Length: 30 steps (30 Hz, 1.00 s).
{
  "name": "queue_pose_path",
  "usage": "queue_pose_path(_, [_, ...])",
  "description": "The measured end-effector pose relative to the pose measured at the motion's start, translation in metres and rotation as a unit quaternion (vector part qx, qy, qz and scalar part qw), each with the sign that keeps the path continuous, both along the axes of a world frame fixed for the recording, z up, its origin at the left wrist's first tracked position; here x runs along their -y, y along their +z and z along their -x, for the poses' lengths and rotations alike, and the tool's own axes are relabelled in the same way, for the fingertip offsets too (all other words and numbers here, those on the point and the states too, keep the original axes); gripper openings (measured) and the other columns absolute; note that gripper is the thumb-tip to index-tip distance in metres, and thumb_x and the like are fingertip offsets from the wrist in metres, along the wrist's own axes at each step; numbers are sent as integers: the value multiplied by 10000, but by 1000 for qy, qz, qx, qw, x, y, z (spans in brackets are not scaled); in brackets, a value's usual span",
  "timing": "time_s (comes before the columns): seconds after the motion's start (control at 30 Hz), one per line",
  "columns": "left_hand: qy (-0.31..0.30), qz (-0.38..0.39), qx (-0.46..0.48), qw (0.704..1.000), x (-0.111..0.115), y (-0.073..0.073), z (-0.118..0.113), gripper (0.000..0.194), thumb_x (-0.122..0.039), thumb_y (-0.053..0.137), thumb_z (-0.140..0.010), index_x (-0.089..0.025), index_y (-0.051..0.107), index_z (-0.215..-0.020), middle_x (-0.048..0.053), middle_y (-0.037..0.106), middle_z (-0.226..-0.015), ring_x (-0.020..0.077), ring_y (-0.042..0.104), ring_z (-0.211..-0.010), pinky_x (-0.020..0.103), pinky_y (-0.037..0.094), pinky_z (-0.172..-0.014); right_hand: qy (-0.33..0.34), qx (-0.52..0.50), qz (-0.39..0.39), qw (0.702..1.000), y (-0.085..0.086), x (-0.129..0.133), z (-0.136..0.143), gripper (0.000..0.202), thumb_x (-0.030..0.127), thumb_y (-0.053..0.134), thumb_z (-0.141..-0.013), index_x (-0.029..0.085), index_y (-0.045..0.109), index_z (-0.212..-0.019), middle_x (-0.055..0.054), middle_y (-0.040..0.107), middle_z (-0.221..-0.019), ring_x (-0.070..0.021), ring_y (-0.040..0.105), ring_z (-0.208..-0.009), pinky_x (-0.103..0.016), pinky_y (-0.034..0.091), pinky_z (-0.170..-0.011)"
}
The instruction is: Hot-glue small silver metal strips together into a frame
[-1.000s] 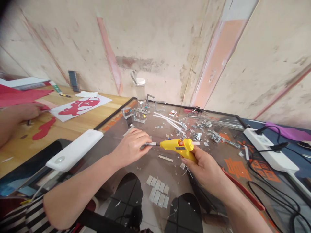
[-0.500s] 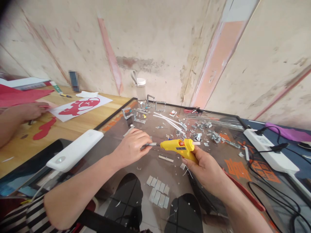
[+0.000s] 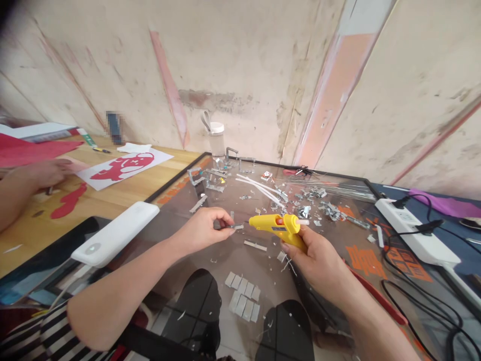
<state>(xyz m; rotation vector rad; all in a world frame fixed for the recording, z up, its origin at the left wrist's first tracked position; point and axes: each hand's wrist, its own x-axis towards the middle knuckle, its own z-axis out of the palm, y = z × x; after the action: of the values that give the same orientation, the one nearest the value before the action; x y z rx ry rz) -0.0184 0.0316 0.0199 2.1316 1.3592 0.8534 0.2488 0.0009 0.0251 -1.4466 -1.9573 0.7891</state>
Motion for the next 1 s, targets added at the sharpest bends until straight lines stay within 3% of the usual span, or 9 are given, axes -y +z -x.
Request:
queue_pose_path(0.1, [-6,44,3,999,0,1,0,68,-213,610,-699,-164,652,-721,-5,655,-660,112,584,-590,229,455,-564,3,-2,-5,1000,7,1,-3,339,429,539,-811,184,575,-1043,-72,699,-981,-243,646,-881,-300,529,-719])
queue_pose_path(0.27, [-4,42,-50,998,-3,-6,3,64,-215,610,-677,-171,654,-691,5,667,-664,131,592,-599,248,460,-582,27,60,11,998,17,5,-11,273,407,531,-811,176,594,-941,-66,696,-869,-227,637,-768,-319,515,-694])
queue_pose_path(0.6, [-4,9,-102,995,-4,-12,2,42,-203,619,-673,-182,653,-659,8,673,-673,140,598,-591,238,440,-534,51,138,16,989,2,1,-6,213,384,509,-810,200,597,-871,-39,688,-833,-211,622,-735,-288,485,-617])
queue_pose_path(1.0, [-6,-4,-122,992,-3,-12,2,34,-191,624,-670,-189,646,-644,1,671,-665,146,602,-589,247,436,-538,40,162,-4,986,1,2,-1,146,341,517,-799,207,572,-789,-18,654,-724,-180,588,-634,-266,452,-556])
